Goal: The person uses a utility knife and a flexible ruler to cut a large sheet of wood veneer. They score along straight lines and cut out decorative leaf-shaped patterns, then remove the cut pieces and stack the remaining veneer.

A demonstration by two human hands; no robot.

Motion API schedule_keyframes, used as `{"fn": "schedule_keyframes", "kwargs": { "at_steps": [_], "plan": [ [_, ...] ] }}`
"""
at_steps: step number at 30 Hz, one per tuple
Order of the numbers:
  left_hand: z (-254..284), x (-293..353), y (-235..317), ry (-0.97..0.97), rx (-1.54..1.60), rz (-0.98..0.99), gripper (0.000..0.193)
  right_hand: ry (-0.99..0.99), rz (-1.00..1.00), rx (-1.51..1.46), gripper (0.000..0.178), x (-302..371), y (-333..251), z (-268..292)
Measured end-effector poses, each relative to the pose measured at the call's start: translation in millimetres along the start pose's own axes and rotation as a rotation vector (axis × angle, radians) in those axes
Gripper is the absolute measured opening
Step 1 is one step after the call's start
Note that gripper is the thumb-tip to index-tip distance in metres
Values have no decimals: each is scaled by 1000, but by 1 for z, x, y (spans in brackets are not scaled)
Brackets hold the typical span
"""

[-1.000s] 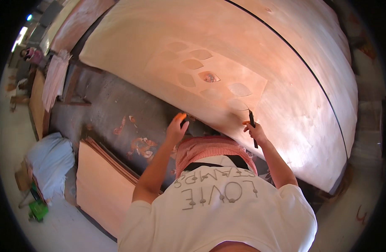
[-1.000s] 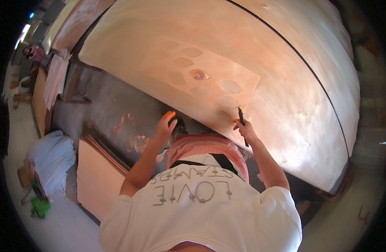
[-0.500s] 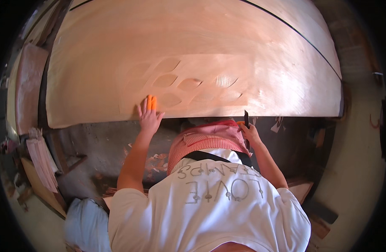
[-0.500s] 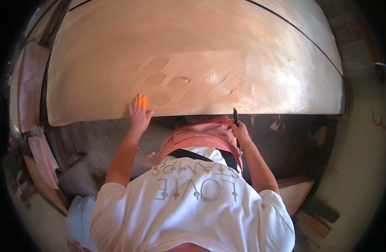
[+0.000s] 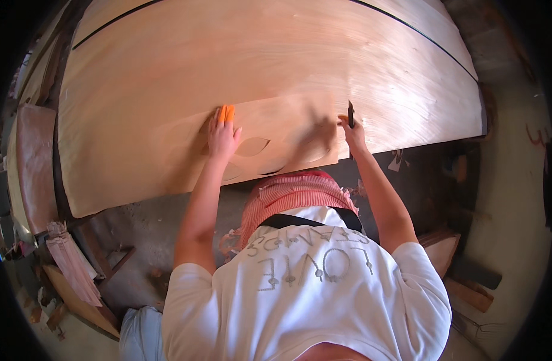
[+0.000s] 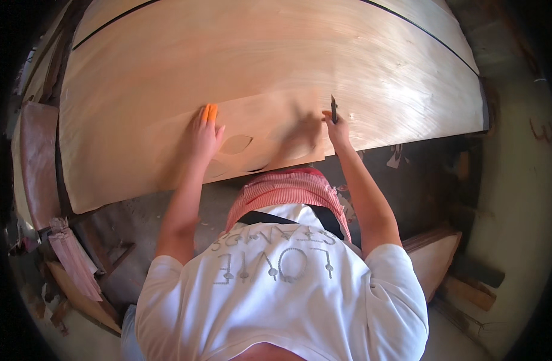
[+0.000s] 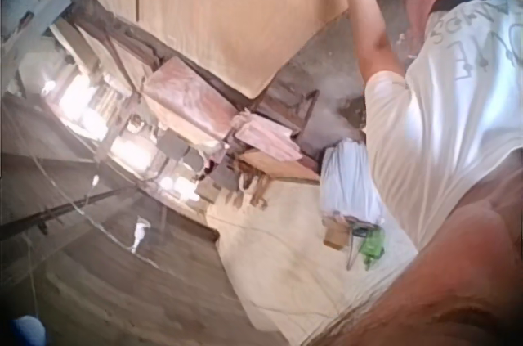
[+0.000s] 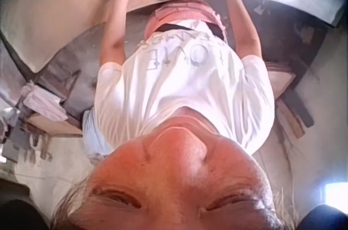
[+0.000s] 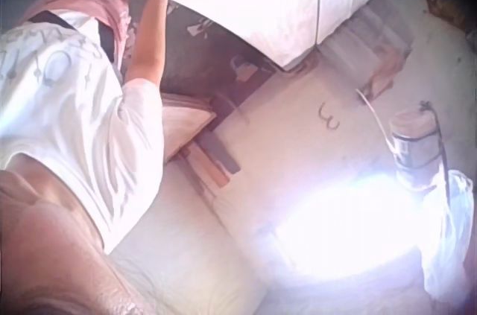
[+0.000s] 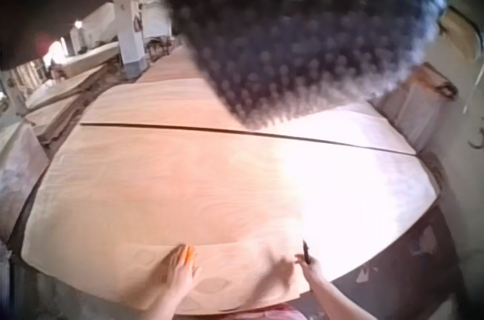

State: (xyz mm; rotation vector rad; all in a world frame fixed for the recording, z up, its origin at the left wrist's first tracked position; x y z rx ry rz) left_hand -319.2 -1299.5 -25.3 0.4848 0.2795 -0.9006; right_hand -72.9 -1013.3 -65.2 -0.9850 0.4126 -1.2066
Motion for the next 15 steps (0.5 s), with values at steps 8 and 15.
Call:
{"fn": "schedule_keyframes", "kwargs": {
  "at_steps": [8, 15],
  "plan": [
    [-33, -24, -11, 28, 4, -49, 14, 100, 75, 95, 33, -35, -28, -22],
    [17, 0, 10, 107, 173, -199, 12, -100, 62, 21, 17, -14, 5, -4]
  ]
}}
Point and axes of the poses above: each hand's wrist, its own x-axis away from the middle knuckle, its own z-axis out of the back of the hand, y = z × x, the point moved 5 cm from there along -x, towards the middle knuckle, and after that the axes turned 12 degrees about y, right-handed, at the moved point
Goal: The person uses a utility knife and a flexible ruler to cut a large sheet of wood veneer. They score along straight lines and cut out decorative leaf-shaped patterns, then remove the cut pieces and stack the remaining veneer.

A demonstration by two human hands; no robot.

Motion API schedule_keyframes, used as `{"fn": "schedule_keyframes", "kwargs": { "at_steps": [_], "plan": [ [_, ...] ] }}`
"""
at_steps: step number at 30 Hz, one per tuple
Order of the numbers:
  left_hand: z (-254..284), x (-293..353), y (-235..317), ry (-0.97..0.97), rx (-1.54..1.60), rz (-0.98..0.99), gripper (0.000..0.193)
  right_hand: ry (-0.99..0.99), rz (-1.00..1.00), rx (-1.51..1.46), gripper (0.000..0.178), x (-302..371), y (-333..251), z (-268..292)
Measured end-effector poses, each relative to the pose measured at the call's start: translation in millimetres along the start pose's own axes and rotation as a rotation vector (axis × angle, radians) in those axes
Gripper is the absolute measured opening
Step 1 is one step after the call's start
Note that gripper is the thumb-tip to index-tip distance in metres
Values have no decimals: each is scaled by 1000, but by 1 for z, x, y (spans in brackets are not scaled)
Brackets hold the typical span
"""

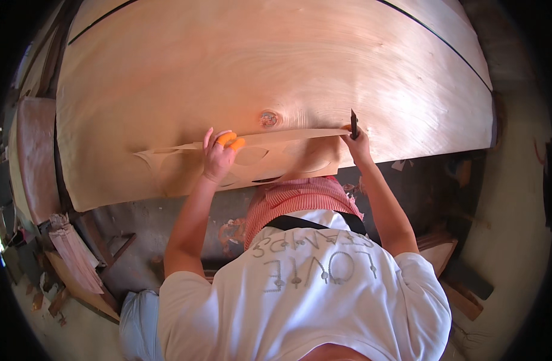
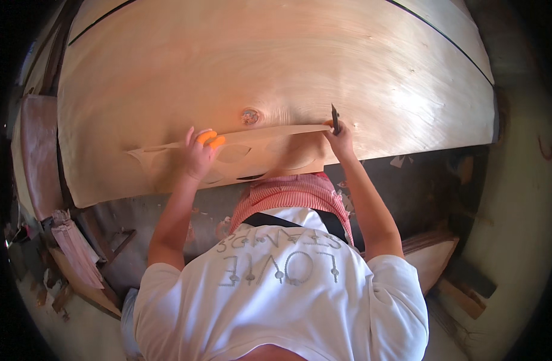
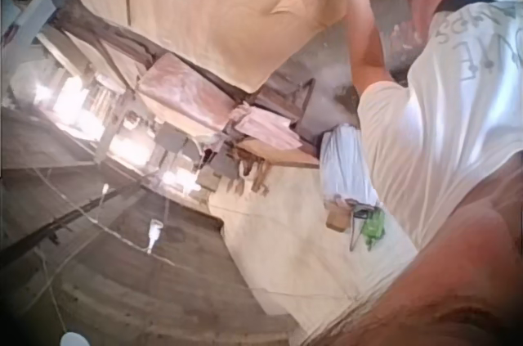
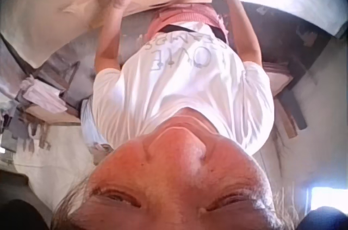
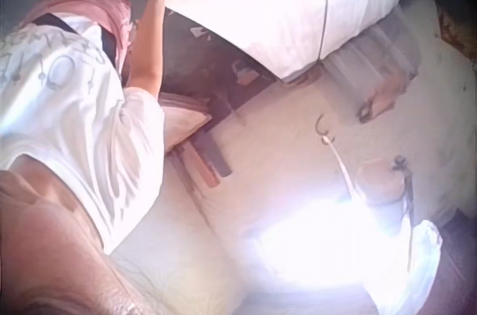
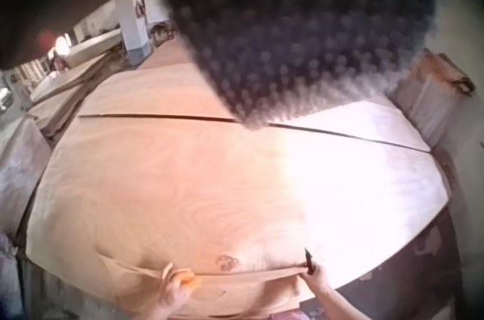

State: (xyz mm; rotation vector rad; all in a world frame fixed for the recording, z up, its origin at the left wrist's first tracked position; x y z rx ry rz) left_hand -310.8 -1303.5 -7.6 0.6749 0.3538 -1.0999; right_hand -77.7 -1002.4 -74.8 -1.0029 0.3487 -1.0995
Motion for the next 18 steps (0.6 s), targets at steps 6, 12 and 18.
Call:
{"fn": "schedule_keyframes", "kwargs": {
  "at_steps": [6, 12, 18],
  "plan": [
    [-39, -34, -20, 119, -87, 106, 18, 70, 90, 110, 23, -31, -22, -2],
    [-66, -25, -28, 139, -220, 267, 38, 61, 208, 275, 25, -34, -43, -3],
    [-48, 12, -24, 86, -343, 532, 51, -663, 125, 376, 55, 56, -89, -69]
  ]
}}
Point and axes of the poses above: each hand's wrist, its own x-axis away from the middle knuckle, its own z-axis out of the back of the hand, y = z × x, the point moved 5 cm from there along -x, towards the middle knuckle, and after that the axes turned 12 degrees about y, right-handed, at the moved point
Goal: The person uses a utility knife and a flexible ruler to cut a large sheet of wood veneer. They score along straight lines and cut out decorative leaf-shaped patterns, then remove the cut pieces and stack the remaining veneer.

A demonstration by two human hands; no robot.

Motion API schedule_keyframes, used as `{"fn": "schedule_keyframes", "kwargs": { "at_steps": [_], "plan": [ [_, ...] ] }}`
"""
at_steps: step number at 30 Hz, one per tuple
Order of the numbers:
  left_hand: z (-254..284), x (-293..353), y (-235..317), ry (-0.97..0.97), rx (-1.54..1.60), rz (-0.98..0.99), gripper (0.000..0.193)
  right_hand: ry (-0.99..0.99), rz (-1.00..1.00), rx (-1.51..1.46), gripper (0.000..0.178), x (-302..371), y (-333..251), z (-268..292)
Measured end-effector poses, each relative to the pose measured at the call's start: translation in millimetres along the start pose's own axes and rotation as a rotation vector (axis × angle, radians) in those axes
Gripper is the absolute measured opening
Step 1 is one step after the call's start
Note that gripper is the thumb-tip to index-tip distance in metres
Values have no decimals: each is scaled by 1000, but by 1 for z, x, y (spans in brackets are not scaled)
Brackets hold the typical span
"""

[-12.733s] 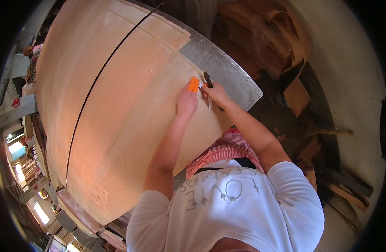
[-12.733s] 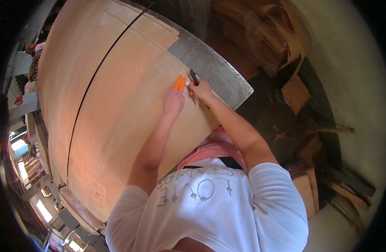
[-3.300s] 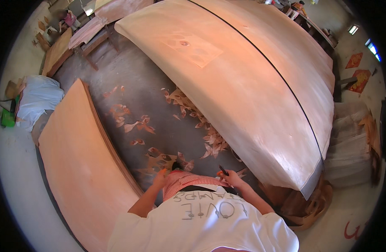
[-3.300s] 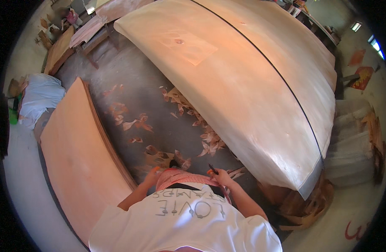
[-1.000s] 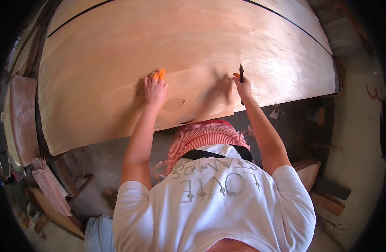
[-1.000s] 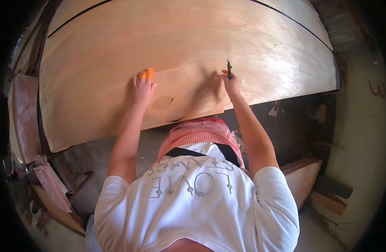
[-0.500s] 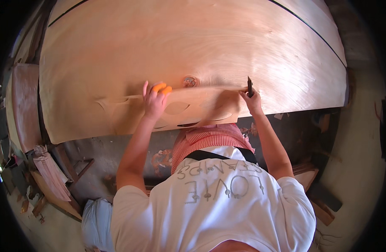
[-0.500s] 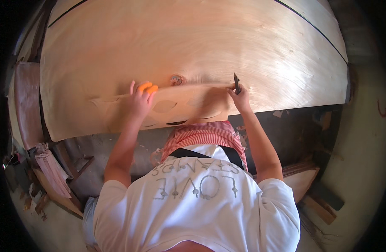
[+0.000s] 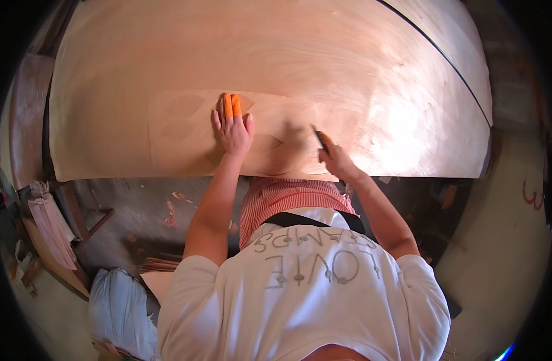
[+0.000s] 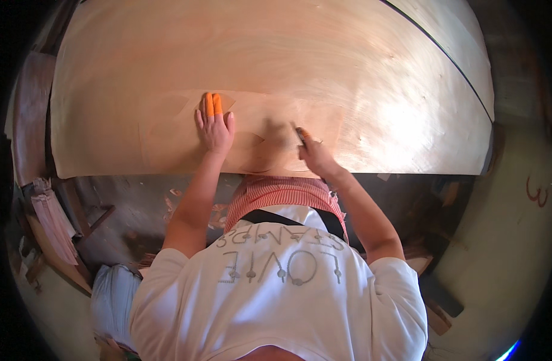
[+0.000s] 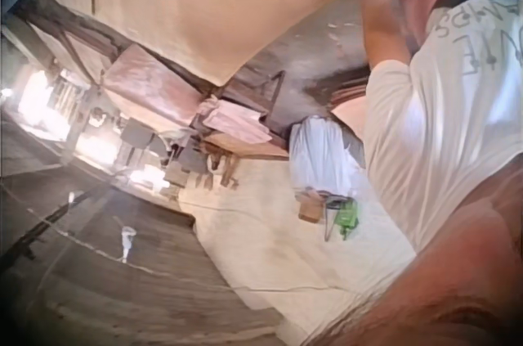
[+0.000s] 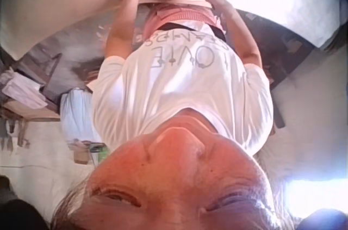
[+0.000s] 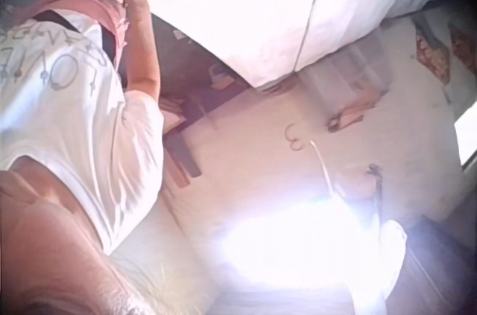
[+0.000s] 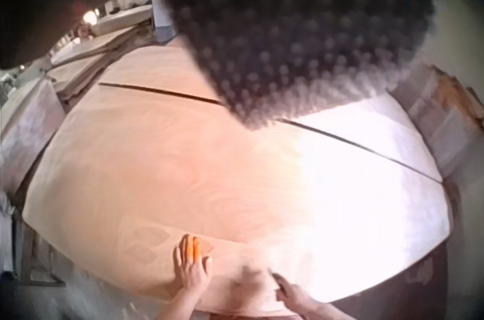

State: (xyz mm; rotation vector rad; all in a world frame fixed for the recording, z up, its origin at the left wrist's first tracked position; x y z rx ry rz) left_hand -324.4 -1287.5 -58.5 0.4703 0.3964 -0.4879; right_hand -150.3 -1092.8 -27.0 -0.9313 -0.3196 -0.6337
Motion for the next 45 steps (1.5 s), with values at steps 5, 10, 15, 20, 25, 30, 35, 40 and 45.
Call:
{"fn": "schedule_keyframes", "kwargs": {
  "at_steps": [5, 10, 15, 20, 25, 30, 35, 40, 45],
  "plan": [
    [-3, 5, -7, 21, -30, 5, 46, -90, 335, 1, 47, -26, -42, -58],
    [-8, 9, -9, -28, 56, -53, 43, -138, 193, 80, 48, -58, -51, -94],
    [-10, 8, -3, -148, 31, -116, 42, -74, 312, 400, 54, -56, -57, -103],
    [-10, 5, -3, -28, 101, -94, 35, -67, 294, 457, 35, -43, -34, -94],
    [-8, 2, -3, -3, 138, -92, 43, -346, 558, 966, 76, -59, -36, -25],
    [-6, -2, 1, -3, 133, -97, 43, -513, 808, 1154, 76, -97, -32, 39],
    [-7, 0, -3, -32, 145, -44, 46, -521, 844, 1085, 74, -102, -62, 42],
    [-4, -1, -5, -52, 176, -20, 46, -363, 1052, 996, 69, -122, -99, -7],
    [-7, 0, -6, -66, 196, -22, 46, -383, 1201, 1102, 72, -148, -101, -35]
  ]
}}
Point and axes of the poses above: each hand's wrist, its own x-axis away from the middle knuckle, its own z-axis out of the back of the hand, y = z × x, the point moved 5 cm from there along -x, towards the middle knuckle, and after that the axes turned 12 degrees about y, right-handed, at the moved point
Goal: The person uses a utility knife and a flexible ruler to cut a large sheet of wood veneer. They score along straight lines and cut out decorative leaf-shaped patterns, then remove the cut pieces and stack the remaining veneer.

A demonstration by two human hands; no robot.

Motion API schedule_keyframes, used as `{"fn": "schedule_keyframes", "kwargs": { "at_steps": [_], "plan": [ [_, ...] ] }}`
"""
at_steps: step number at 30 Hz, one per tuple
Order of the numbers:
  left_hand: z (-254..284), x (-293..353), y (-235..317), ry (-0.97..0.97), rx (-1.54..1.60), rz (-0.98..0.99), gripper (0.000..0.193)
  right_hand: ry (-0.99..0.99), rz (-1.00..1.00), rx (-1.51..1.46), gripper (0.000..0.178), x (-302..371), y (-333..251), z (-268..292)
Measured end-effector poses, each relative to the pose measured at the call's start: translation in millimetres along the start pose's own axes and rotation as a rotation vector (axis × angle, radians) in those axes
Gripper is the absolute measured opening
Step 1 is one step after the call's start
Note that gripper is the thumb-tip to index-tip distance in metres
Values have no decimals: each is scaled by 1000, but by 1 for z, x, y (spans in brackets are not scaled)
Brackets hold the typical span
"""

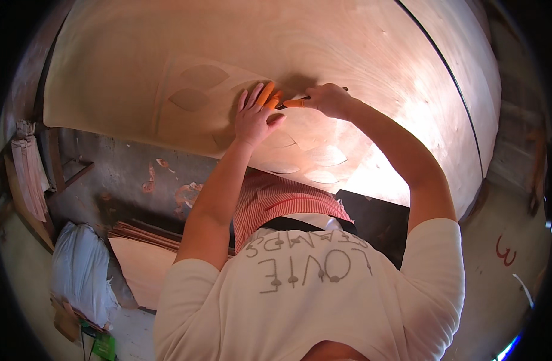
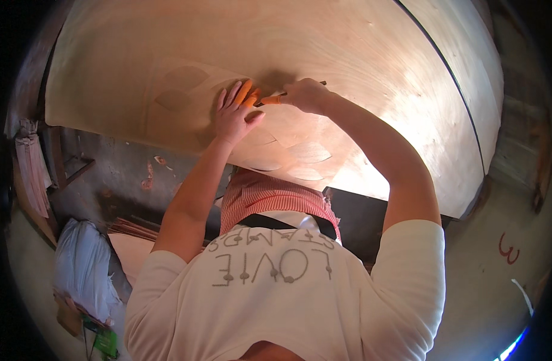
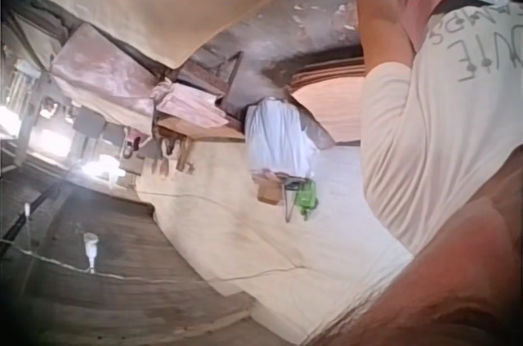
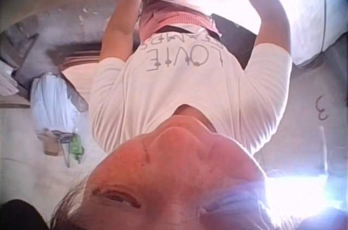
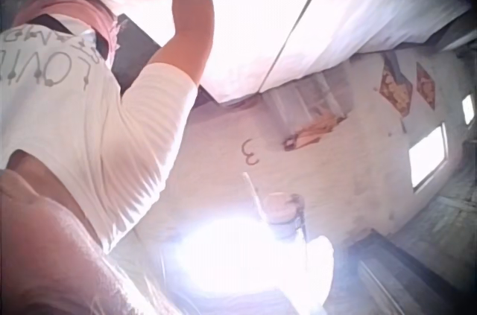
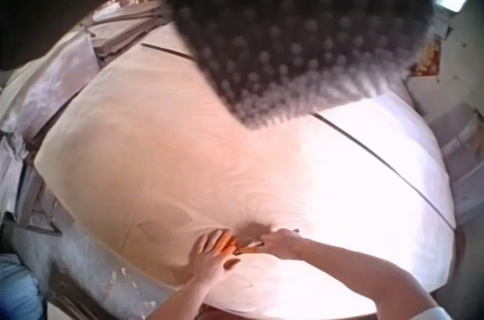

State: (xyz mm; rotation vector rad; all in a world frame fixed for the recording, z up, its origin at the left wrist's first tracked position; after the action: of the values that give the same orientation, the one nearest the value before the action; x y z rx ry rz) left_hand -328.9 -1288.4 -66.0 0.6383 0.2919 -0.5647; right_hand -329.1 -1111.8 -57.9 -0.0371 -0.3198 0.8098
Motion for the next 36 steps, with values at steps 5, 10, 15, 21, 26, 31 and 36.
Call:
{"fn": "schedule_keyframes", "kwargs": {
  "at_steps": [5, 10, 15, 21, 26, 31, 36],
  "plan": [
    [4, 0, 0, 10, -9, 5, 48, -85, -298, -152, 57, 24, -10, 21],
    [5, 1, 6, 37, -27, -46, 47, -159, -620, -105, 65, 72, -23, -15],
    [-18, 6, 40, -130, 24, -321, 37, -29, -799, -131, 36, 78, -57, -37],
    [-28, 12, 34, -156, -39, -328, 42, 149, -1341, -704, 42, 102, -139, -86],
    [-27, 7, 41, -129, -38, -325, 37, 197, -1391, -734, 47, 107, -157, -82],
    [-28, 5, 47, -175, -85, -353, 44, 266, -1466, -809, 42, 114, -154, -91],
    [-26, 5, 47, -182, -107, -363, 45, 599, -1327, -555, 31, 158, -125, -59]
  ]
}}
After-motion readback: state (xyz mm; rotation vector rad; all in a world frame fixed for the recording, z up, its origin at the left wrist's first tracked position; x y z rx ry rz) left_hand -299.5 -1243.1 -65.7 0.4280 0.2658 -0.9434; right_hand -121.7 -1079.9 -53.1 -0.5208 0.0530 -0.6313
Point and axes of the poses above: each hand's wrist, its own x-axis away from the middle knuckle, its own z-axis out of the back of the hand, y = z × x, the point moved 5 cm from there along -x, towards the middle knuckle, and after that the axes turned 12 degrees about y, right-handed, at the moved point
